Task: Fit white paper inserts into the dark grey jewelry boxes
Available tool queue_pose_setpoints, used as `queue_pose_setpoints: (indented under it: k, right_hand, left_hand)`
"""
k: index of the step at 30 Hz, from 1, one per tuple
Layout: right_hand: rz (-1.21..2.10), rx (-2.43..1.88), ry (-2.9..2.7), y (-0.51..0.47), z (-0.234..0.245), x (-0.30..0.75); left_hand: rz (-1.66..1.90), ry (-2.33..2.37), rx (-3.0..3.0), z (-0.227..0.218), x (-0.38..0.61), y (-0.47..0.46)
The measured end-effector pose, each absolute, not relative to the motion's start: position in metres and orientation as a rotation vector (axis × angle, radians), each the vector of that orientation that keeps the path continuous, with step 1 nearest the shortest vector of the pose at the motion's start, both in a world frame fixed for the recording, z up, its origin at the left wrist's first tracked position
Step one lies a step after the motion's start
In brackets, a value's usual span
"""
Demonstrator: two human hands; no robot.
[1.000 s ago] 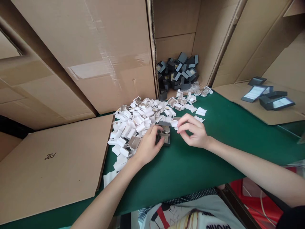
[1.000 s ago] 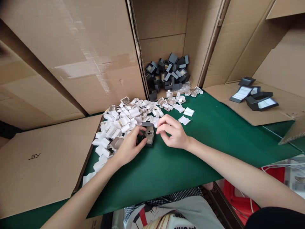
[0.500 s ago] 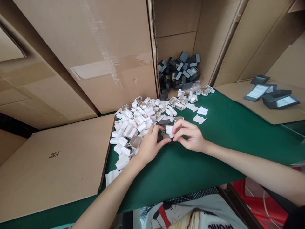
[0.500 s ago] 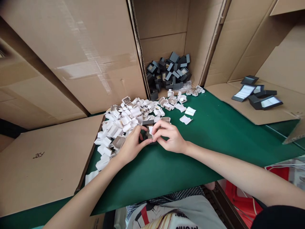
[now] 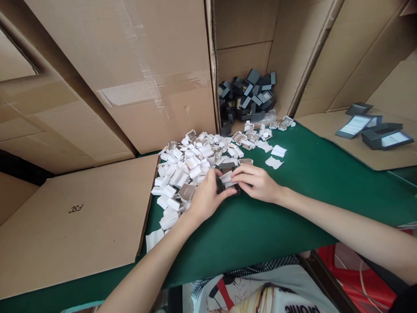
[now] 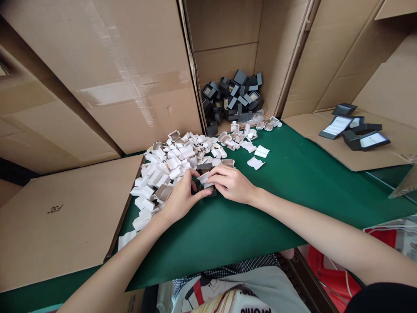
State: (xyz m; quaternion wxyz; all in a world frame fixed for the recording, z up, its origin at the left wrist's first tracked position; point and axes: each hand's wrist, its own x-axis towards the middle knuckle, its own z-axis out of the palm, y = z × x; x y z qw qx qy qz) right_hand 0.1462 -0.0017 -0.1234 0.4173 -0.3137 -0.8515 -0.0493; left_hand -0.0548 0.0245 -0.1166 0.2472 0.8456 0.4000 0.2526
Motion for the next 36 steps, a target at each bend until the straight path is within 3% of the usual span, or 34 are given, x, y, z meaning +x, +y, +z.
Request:
queue_pose_setpoints:
  k: [9,24,36]
  right_hand:
    - [-0.524,-0.851,-2.307,-0.0037,-0.1221,0.1459]
    - [-0.422,-1.057,-2.433,-0.0111,-0.1215,0.1422]
    - [-0.578,-1.038,-2.36,-0.0111,-0.1186,0.143]
  left_hand:
    - [0.662,1.1,2.339,-0.1198,-0.055,0.026]
    - [0.638,1.009,2.506,-0.1192,-0.0559,0.0239]
    - [0.62,1.021,2.491,-0.1177,-0.055,0.0232]
